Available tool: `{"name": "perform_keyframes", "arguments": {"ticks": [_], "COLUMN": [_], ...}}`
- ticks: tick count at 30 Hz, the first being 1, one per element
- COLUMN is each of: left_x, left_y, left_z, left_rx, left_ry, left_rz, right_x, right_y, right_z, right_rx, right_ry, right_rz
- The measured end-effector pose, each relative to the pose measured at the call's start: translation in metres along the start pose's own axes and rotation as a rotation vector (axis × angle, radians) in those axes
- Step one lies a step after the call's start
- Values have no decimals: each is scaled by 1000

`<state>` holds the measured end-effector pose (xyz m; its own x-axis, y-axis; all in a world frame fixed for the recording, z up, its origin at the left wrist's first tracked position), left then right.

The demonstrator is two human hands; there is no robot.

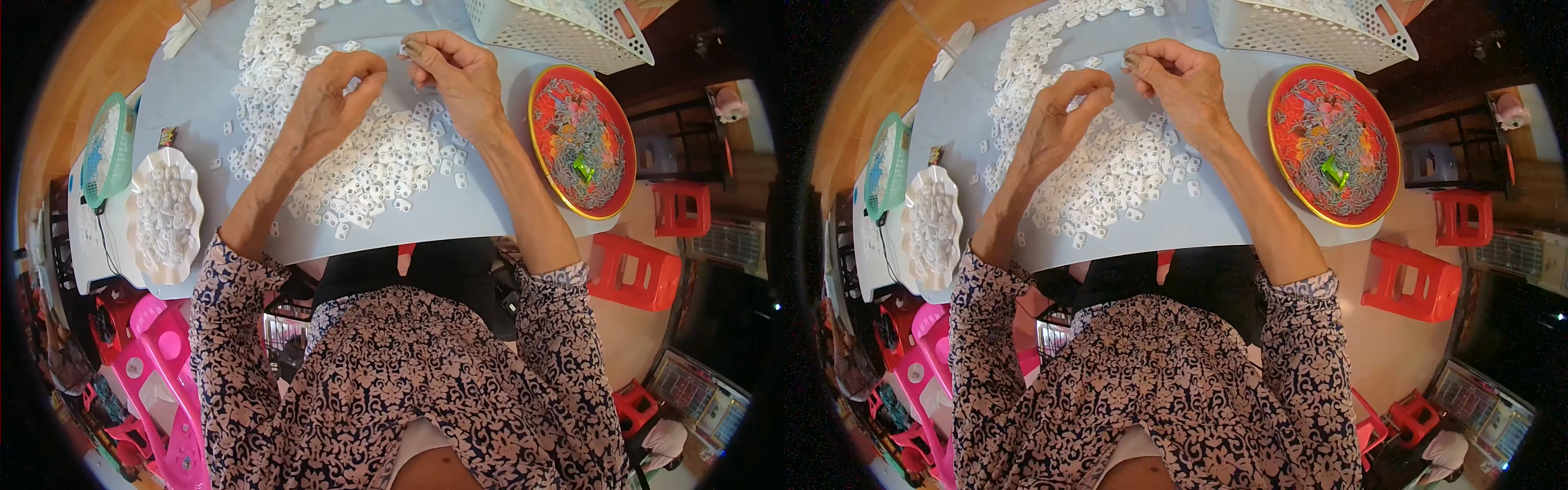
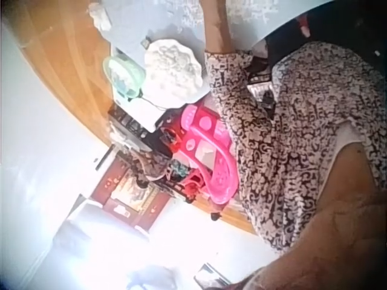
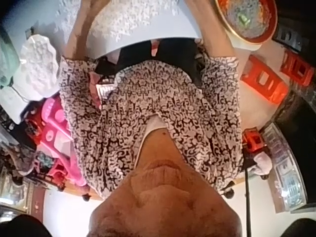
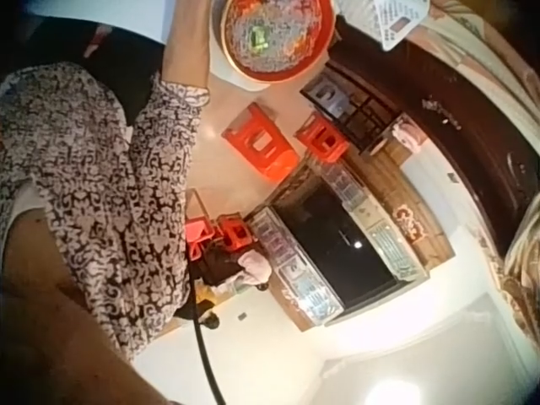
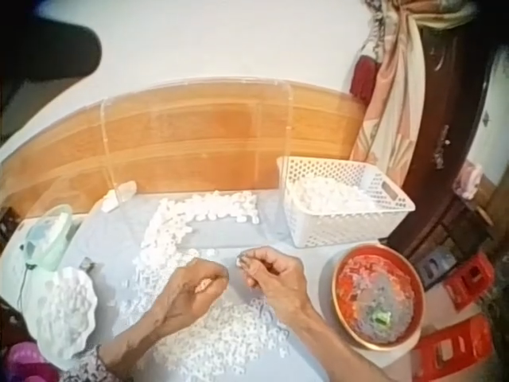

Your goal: Sorting and inspecting small white plastic components on a workspace table.

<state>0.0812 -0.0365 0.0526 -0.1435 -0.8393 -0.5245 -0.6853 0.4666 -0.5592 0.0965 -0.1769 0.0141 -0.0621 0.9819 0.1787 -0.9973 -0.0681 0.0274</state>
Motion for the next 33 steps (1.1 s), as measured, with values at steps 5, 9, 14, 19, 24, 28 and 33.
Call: {"name": "perform_keyframes", "arguments": {"ticks": [5, 9, 14, 19, 24, 28, 33], "left_x": [21, 24, 15, -17, -37, -39, -35], "left_y": [-1, -3, -1, 9, 27, 31, 34], "left_z": [16, 19, 17, 35, 52, 58, 62], "left_rx": [-258, -264, -281, -307, -286, -312, -356], "left_ry": [413, 472, 448, 371, 466, 475, 462], "left_rz": [-117, -155, -176, -224, -291, -370, -356], "right_x": [5, 2, 3, 3, 20, 35, 61], "right_y": [5, 5, 5, 5, 8, 4, -1], "right_z": [6, 8, 10, 10, 19, 14, 22], "right_rx": [-9, -33, -70, -69, -82, -97, -384], "right_ry": [37, 36, 116, 169, 431, 704, 1009], "right_rz": [-18, -53, -39, -35, 64, 111, 85]}}
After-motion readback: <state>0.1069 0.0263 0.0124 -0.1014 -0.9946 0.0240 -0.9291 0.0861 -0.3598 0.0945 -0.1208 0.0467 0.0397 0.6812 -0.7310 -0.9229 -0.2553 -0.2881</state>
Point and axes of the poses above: each hand's wrist, its own y-axis away from the middle knuckle, its own x-axis out of the palm, z = x × y, the point moved 10 cm from there along -y, towards the middle knuckle, and after that the axes turned 10 degrees about x, right-handed, at the moved point
